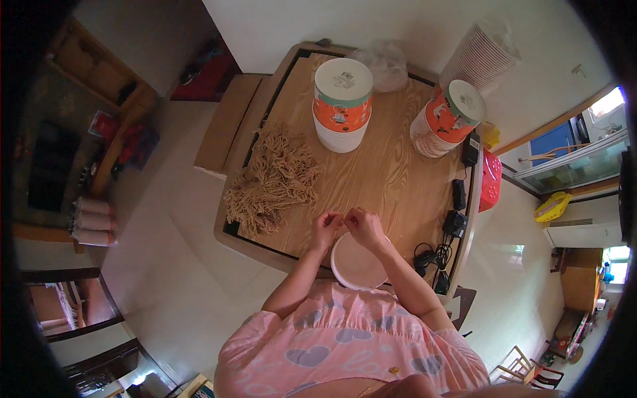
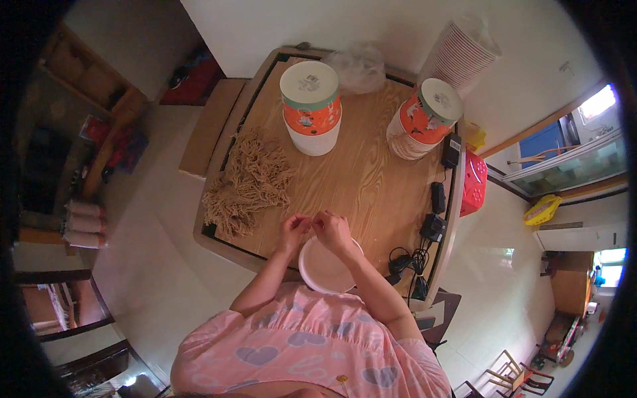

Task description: Placing shredded paper into containers and organizing them on a table.

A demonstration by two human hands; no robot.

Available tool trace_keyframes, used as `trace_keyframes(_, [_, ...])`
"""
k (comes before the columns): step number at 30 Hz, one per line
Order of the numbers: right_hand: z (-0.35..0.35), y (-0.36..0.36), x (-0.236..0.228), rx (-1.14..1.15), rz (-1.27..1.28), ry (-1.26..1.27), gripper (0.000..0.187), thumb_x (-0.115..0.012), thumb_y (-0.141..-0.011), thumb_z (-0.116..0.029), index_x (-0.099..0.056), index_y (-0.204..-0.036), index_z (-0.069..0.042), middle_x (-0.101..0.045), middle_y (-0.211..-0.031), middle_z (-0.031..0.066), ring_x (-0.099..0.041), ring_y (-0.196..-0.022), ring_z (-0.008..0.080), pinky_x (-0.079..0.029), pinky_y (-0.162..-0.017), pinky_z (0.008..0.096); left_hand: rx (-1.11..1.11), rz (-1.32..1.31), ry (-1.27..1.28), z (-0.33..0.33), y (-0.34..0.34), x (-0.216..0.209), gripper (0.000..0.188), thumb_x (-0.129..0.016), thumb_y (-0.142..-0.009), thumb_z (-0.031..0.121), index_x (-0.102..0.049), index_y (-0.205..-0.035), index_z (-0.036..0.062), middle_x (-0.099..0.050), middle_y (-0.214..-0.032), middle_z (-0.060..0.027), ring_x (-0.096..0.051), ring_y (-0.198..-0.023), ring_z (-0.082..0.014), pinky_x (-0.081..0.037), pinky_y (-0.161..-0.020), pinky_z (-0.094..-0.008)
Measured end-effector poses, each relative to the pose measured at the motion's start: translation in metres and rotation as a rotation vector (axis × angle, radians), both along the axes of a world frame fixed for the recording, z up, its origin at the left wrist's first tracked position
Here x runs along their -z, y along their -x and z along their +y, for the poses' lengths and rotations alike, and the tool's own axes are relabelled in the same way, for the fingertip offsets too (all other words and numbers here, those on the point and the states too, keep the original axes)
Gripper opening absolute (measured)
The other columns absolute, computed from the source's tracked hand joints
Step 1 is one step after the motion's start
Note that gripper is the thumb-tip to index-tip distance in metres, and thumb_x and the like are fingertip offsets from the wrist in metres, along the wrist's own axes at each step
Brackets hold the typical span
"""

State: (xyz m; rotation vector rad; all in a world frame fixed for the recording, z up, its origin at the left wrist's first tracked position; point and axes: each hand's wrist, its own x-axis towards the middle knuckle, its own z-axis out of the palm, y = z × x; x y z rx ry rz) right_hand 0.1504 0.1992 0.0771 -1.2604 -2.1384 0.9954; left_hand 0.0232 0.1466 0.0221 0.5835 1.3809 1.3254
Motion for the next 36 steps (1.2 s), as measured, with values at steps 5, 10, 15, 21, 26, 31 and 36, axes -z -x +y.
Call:
trace_keyframes(5, [-0.001,0.001,0.005,-0.011,0.013,-0.042,0.008,-0.058,-0.069,-0.01,-0.057,-0.07,-0.002,-0.057,-0.068,0.0124,-0.058,-0.061,0.0273,-0.046,-0.056,0.0345,0.022,0.225,-0.022,0.0,0.0,-0.001,0.007,-0.058,-0.081,0.012,-0.057,-0.082,0.0046,-0.057,-0.069,0.0003,-0.051,-0.06,-0.0073,-0.042,-0.055,-0.0223])
trace_keyframes(10, [-0.002,0.002,0.0,-0.006,-0.002,-0.068,0.009,-0.058,-0.069,-0.01,-0.055,-0.068,-0.002,-0.057,-0.068,0.0122,-0.057,-0.064,0.03,-0.045,-0.058,0.0369,0.061,0.723,-0.206,0.002,-0.001,-0.023,0.006,-0.055,-0.08,0.01,-0.054,-0.082,0.0043,-0.056,-0.066,-0.0116,-0.057,-0.06,-0.0207,-0.044,-0.053,-0.031])
trace_keyframes(15, [-0.004,0.006,-0.008,-0.013,-0.094,-0.065,0.008,-0.054,-0.072,-0.014,-0.054,-0.07,-0.006,-0.056,-0.071,0.0092,-0.056,-0.071,0.0283,-0.041,-0.065,0.0414,0.051,0.725,-0.2,0.004,-0.003,-0.027,0.003,-0.053,-0.08,0.008,-0.053,-0.081,0.005,-0.056,-0.068,-0.0129,-0.057,-0.06,-0.0257,-0.044,-0.054,-0.0331])
trace_keyframes(21, [-0.004,0.004,-0.003,-0.015,-0.142,-0.116,0.008,-0.054,-0.073,-0.015,-0.053,-0.071,-0.007,-0.056,-0.07,0.0107,-0.056,-0.069,0.0294,-0.041,-0.064,0.0418,0.034,0.656,-0.172,0.006,-0.003,-0.013,0.006,-0.053,-0.081,0.01,-0.054,-0.08,0.004,-0.058,-0.068,-0.0084,-0.056,-0.06,-0.0182,-0.045,-0.055,-0.0293])
trace_keyframes(26, [-0.002,0.0,-0.012,0.026,-0.117,0.075,0.012,-0.059,-0.073,-0.016,-0.056,-0.078,-0.005,-0.058,-0.065,0.0121,-0.059,-0.061,0.0267,-0.046,-0.056,0.0359,0.163,0.432,-0.086,0.009,0.008,0.004,0.007,-0.055,-0.082,0.01,-0.056,-0.082,0.0034,-0.06,-0.071,-0.0028,-0.055,-0.062,-0.0097,-0.046,-0.057,-0.0246])
trace_keyframes(31, [0.002,-0.003,-0.009,0.047,-0.077,0.079,0.011,-0.059,-0.073,-0.015,-0.058,-0.077,-0.005,-0.058,-0.063,0.0124,-0.059,-0.059,0.0258,-0.047,-0.056,0.0353,0.171,0.119,0.017,0.008,0.005,0.004,0.009,-0.057,-0.081,0.009,-0.056,-0.087,0.0033,-0.059,-0.077,-0.0018,-0.055,-0.072,-0.0086,-0.045,-0.066,-0.0213])
trace_keyframes(36, [0.003,-0.006,-0.009,0.04,-0.101,0.035,0.01,-0.059,-0.073,-0.014,-0.058,-0.077,-0.005,-0.059,-0.066,0.0127,-0.059,-0.061,0.0266,-0.047,-0.057,0.0348,0.065,0.083,-0.056,0.007,0.001,-0.005,0.014,-0.06,-0.076,0.003,-0.055,-0.089,0.004,-0.058,-0.073,-0.0009,-0.054,-0.064,-0.0081,-0.044,-0.059,-0.0225])
